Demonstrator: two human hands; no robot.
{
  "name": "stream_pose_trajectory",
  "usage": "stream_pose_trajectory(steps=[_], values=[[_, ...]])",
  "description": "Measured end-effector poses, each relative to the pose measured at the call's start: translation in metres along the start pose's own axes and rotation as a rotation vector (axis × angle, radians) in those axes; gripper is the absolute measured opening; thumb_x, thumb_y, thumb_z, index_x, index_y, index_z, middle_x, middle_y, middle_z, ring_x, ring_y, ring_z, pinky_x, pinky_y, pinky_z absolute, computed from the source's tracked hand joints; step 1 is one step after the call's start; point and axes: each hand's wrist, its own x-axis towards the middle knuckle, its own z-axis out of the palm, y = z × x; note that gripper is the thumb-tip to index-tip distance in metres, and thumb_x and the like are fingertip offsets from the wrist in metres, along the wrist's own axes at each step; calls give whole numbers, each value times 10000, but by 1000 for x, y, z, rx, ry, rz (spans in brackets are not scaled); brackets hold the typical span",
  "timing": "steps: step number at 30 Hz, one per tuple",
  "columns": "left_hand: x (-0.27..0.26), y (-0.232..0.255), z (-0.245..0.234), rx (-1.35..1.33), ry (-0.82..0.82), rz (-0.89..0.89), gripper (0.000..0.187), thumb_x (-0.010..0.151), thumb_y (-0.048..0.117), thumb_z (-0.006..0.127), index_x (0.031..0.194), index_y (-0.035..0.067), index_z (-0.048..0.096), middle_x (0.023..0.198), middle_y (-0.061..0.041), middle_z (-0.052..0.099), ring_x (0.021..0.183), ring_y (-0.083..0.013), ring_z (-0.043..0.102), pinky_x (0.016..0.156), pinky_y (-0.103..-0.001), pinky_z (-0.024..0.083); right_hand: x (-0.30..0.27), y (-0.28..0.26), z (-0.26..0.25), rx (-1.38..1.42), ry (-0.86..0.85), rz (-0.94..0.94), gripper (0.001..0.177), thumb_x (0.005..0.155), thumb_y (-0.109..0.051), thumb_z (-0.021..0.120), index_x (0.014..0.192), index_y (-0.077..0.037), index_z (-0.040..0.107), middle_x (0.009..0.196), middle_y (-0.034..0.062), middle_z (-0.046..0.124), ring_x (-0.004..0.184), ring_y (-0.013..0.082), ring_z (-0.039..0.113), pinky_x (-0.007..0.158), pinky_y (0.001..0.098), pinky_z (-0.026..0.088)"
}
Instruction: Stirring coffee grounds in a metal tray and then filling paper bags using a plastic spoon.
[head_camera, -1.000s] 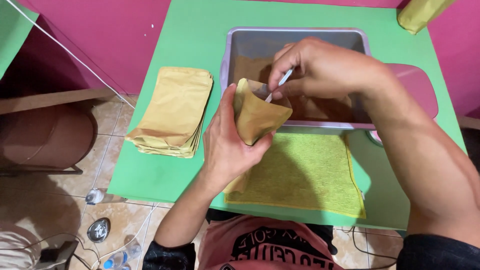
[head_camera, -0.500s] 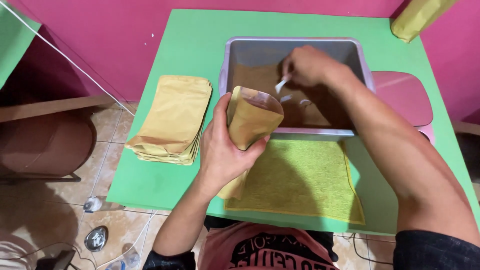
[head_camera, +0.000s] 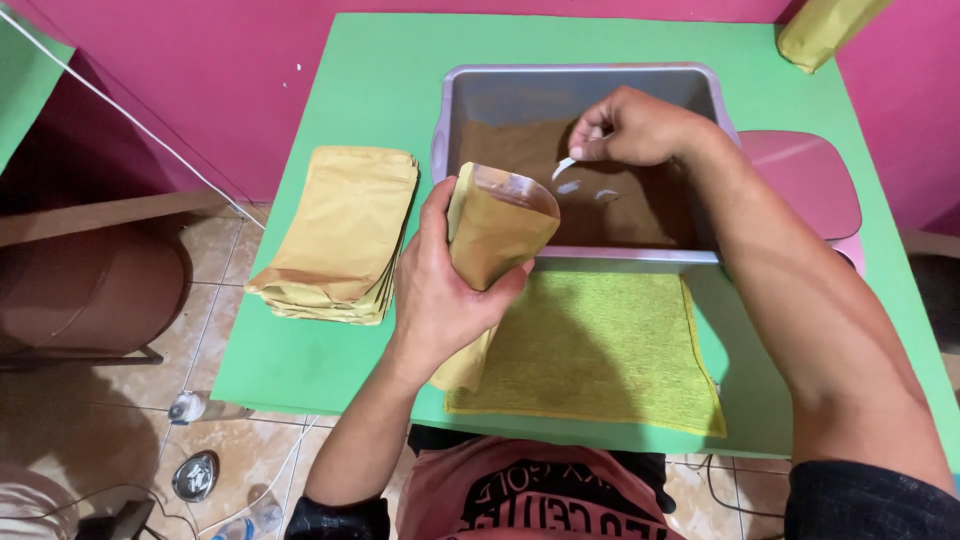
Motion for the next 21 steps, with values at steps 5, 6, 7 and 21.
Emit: stream_pose_trajectory(steps=[5, 6, 7, 21], values=[[0, -1, 0, -18, -3, 16, 968, 670, 424, 850, 1471, 155, 378, 1231, -87, 724, 1026, -383, 706, 784, -474, 555, 0, 6, -3, 46, 38, 64, 98, 958, -197, 780, 981, -102, 792, 801, -12, 681, 720, 100, 570, 692, 266, 463], [0, -1, 0, -19, -3, 15, 968, 670, 424, 850, 1471, 155, 378, 1231, -87, 724, 1026, -383, 706, 784, -474, 555, 0, 6, -3, 46, 37, 65, 98, 958, -197, 780, 981, -102, 792, 801, -12, 681, 720, 100, 570, 692, 266, 463], [0, -1, 0, -17, -5, 12, 966, 671, 427, 850, 1468, 157, 376, 1213, -89, 727, 1010, -386, 706, 766, -478, 553, 0, 6, -3, 44, 36, 69, 95, 957, -199, 782, 980, -108, 794, 801, -16, 680, 725, 97, 566, 701, 263, 457], [0, 1, -1, 4, -18, -19, 982, 666, 454, 834, 1476, 160, 363, 1218, -74, 724, 1013, -378, 703, 765, -483, 554, -5, 2, -16, 74, 57, 71, 117, 942, -190, 781, 1030, -117, 802, 857, -17, 721, 798, 85, 593, 777, 244, 453]])
